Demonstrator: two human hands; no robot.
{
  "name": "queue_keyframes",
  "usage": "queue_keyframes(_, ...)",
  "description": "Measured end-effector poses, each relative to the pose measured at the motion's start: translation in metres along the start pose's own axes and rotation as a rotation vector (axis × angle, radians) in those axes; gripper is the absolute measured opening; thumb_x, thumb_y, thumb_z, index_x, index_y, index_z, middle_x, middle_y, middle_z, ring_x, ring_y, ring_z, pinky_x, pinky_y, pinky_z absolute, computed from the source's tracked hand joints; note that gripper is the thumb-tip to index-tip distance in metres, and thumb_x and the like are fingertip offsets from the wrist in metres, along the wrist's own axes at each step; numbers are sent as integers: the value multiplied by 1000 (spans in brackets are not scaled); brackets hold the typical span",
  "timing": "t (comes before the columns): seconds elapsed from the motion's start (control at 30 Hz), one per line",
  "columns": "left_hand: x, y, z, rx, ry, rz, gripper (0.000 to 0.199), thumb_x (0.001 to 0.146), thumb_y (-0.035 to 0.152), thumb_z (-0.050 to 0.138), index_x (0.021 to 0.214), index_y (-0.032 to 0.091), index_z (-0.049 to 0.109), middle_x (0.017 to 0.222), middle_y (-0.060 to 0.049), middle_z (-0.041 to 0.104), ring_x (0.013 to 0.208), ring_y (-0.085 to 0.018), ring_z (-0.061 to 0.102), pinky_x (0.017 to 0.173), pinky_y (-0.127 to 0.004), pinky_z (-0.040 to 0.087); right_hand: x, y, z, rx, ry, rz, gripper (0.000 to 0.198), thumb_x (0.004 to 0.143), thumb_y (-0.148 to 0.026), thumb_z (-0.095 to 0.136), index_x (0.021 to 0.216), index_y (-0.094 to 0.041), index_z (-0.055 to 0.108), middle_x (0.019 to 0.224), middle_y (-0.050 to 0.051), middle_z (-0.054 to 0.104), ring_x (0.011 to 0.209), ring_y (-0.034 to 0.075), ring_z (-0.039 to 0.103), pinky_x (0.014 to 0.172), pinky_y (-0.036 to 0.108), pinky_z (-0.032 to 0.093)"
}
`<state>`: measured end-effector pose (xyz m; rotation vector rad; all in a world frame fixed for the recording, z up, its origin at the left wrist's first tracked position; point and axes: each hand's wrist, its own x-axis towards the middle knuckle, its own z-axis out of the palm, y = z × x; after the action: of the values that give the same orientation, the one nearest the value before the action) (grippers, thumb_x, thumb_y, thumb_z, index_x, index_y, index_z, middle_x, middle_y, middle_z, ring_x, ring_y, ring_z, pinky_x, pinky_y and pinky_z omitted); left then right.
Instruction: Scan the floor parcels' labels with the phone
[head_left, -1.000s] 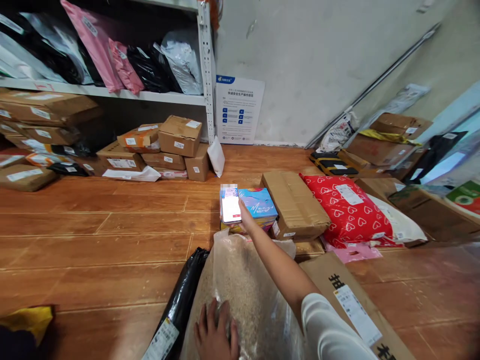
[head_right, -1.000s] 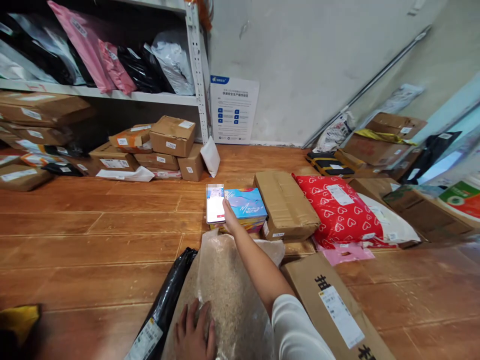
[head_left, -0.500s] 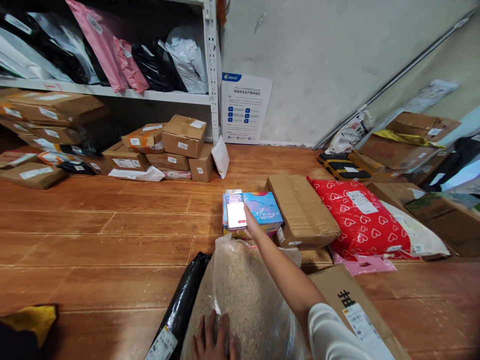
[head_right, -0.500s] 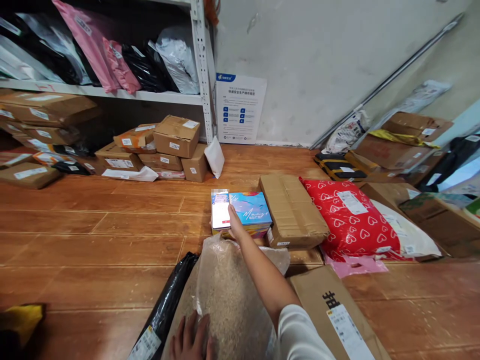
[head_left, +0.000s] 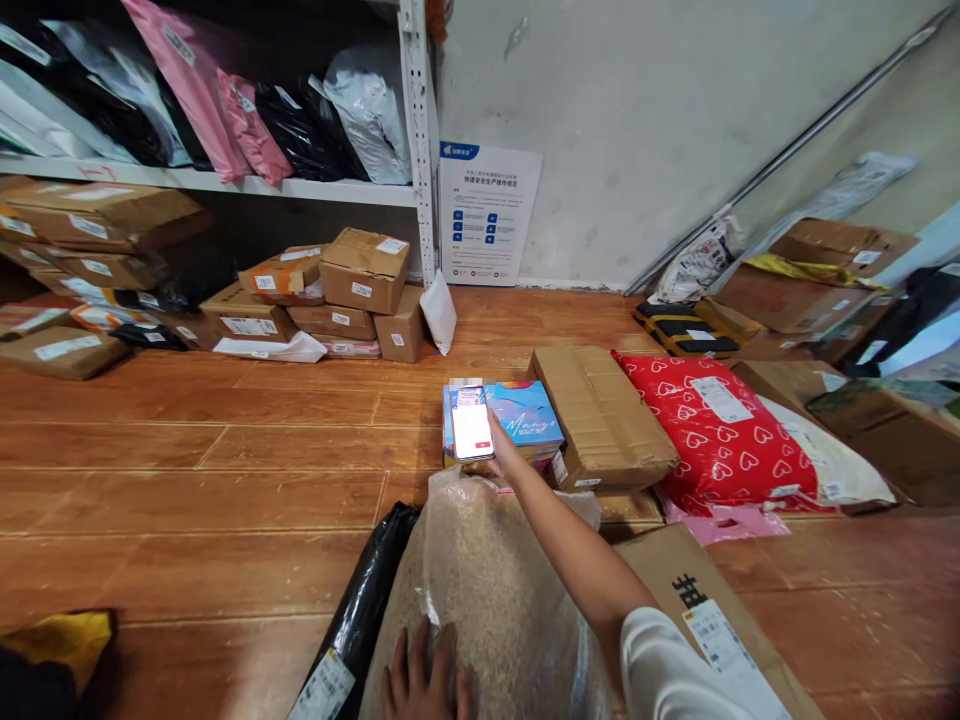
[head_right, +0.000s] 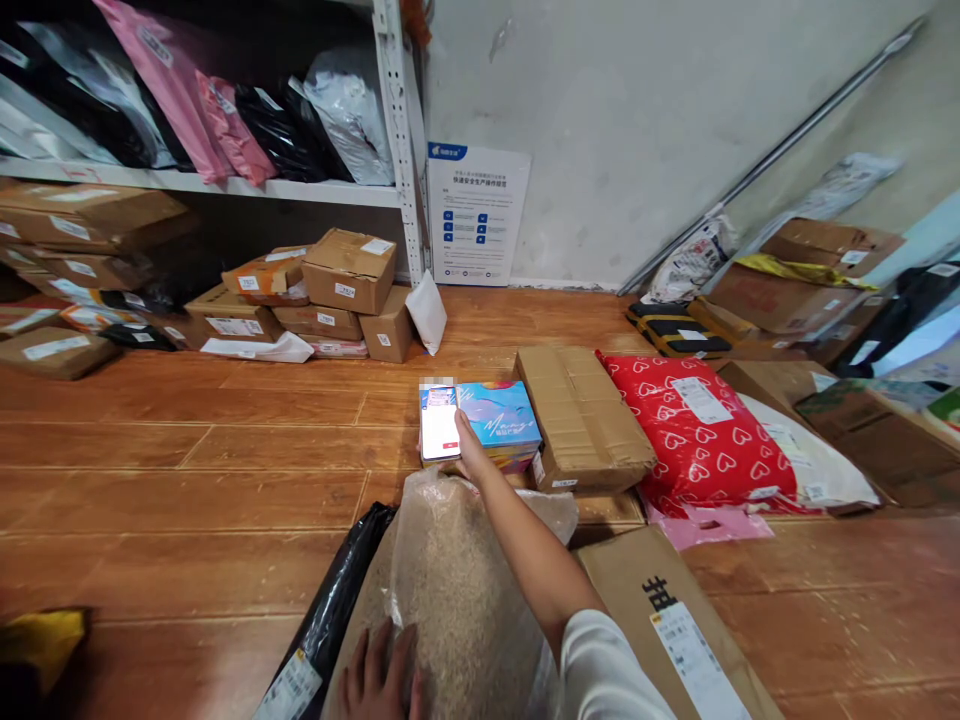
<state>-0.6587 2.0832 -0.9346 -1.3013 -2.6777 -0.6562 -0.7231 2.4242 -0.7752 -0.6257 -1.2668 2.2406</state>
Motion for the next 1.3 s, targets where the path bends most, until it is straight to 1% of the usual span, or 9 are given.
queue_keyframes(0.07, 1, 0, -3, -14, 9, 25, 41, 81, 33, 55, 119, 29, 68, 134, -10, 56, 133, -39, 37, 101, -60, 34, -15, -5, 2, 12, -51, 10, 51, 91, -52, 47, 135, -30, 32, 109, 8, 69, 70, 23, 70, 39, 29, 54)
queue_keyframes(0.13, 3, 1, -8, -37, 8, 40, 41, 81, 34, 55, 120, 28, 67, 135, -10, 56, 133, -38, 35, 100, -59, 35, -36, -11, 3, 27, -110, 22, 53, 87, -45, 54, 134, -32, 33, 115, 7, 67, 77, 23, 70, 46, 34, 59)
queue_keyframes(0.3, 8, 11, -25, -74, -39, 25, 41, 84, 33, 52, 123, 27, 64, 139, -10, 51, 136, -37, 31, 103, -58, 32, -95, -27, 6, 64, -222, 78, 72, 71, -21, 63, 135, -34, 31, 130, 6, 59, 91, 25, 68, 63, 45, 63)
queue_keyframes(0.43, 10, 16, -32, -77, -61, 30, 41, 85, 33, 51, 124, 25, 64, 138, -10, 51, 136, -37, 30, 105, -59, 30, -133, -36, 9, 54, -269, 63, 82, 69, -13, 62, 138, -36, 25, 136, 6, 55, 100, 27, 66, 65, 46, 63)
queue_keyframes(0.63, 9, 19, -34, -64, -60, 43, 41, 87, 33, 48, 125, 22, 63, 138, -11, 50, 136, -37, 29, 106, -57, 30, -178, -41, 2, -45, -243, -20, 86, 77, -19, 68, 142, -38, 16, 136, 9, 55, 106, 31, 65, 64, 43, 63)
queue_keyframes(0.73, 8, 20, -33, -62, -62, 46, 41, 88, 33, 47, 124, 22, 63, 137, -11, 51, 136, -36, 30, 106, -56, 31, -200, -41, -7, -80, -232, -48, 96, 78, -20, 71, 145, -40, 6, 137, 10, 53, 106, 32, 66, 64, 43, 63)
queue_keyframes(0.93, 7, 20, -31, -59, -50, 44, 41, 87, 35, 48, 123, 23, 64, 137, -10, 51, 135, -35, 32, 107, -55, 31, -239, -36, -29, -99, -112, -80, 100, 83, -21, 70, 148, -39, -4, 137, 14, 53, 108, 32, 65, 63, 39, 63)
queue_keyframes(1.1, 6, 20, -31, -59, -47, 41, 41, 88, 34, 48, 123, 22, 64, 136, -11, 51, 135, -36, 31, 106, -55, 31, -254, -36, -37, -114, -70, -58, 97, 84, -21, 69, 148, -40, -2, 138, 14, 50, 109, 32, 65, 63, 39, 63)
queue_keyframes(1.3, 6, 20, -30, -72, -36, 40, 40, 87, 34, 48, 122, 23, 64, 135, -10, 52, 134, -36, 32, 106, -55, 31, -254, -29, -36, -114, -85, -52, 99, 84, -22, 70, 148, -39, -3, 138, 14, 53, 109, 31, 65, 63, 38, 62)
